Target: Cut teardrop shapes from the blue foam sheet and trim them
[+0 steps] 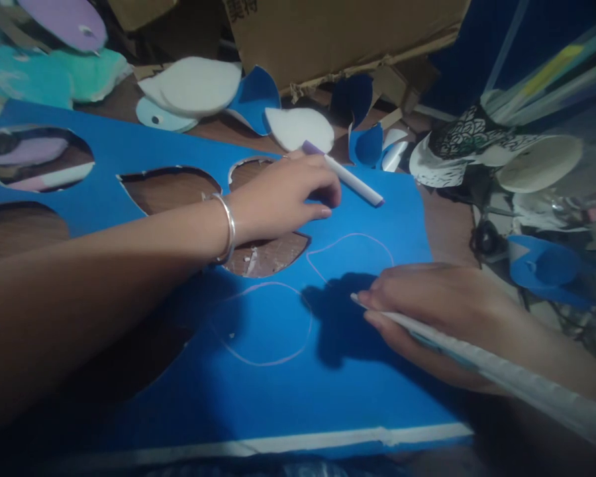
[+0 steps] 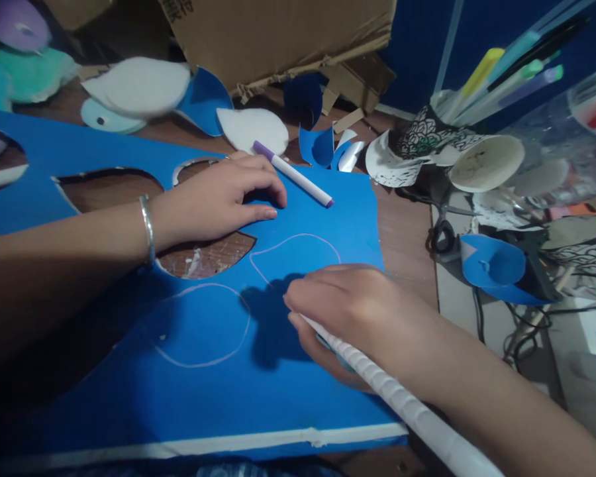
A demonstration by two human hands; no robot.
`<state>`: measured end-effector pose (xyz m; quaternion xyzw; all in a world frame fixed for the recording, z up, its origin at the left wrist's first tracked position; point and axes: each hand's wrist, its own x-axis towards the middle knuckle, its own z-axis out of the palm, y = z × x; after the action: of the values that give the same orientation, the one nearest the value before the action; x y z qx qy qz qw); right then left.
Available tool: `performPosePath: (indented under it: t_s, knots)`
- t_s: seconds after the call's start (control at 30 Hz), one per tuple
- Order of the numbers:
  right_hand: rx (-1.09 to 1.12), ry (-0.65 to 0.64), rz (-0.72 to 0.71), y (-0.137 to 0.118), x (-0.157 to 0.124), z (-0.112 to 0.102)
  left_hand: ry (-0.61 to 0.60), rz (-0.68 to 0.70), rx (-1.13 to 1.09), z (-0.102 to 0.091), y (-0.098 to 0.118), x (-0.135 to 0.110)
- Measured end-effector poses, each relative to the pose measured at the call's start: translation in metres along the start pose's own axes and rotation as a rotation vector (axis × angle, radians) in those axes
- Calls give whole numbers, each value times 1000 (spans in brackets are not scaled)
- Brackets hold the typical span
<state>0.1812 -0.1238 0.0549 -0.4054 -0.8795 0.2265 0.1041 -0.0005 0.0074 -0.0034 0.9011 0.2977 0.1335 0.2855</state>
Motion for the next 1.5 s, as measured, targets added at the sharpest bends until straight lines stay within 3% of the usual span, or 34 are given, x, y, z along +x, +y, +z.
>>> performPosePath:
  t_s: [0.23,0.43,0.63,0.73,0.9,1.5]
  knots:
    - [77,60,-49,6,-5,8,-3,-5,9,-1,2,0]
    - [173,207,-80,15,-13,19,-9,-15,13,-1,3,1]
    - [624,299,207,24,-19,25,-7,2,15,-1,2,1]
    - [743,400,229,24,-20,25,-14,1,17,-2,2,1]
    - [522,351,8,21,-18,24,-18,-13,10,-2,3,1]
    - [397,311,-45,20,-14,25,-27,-28,5,-3,4,1]
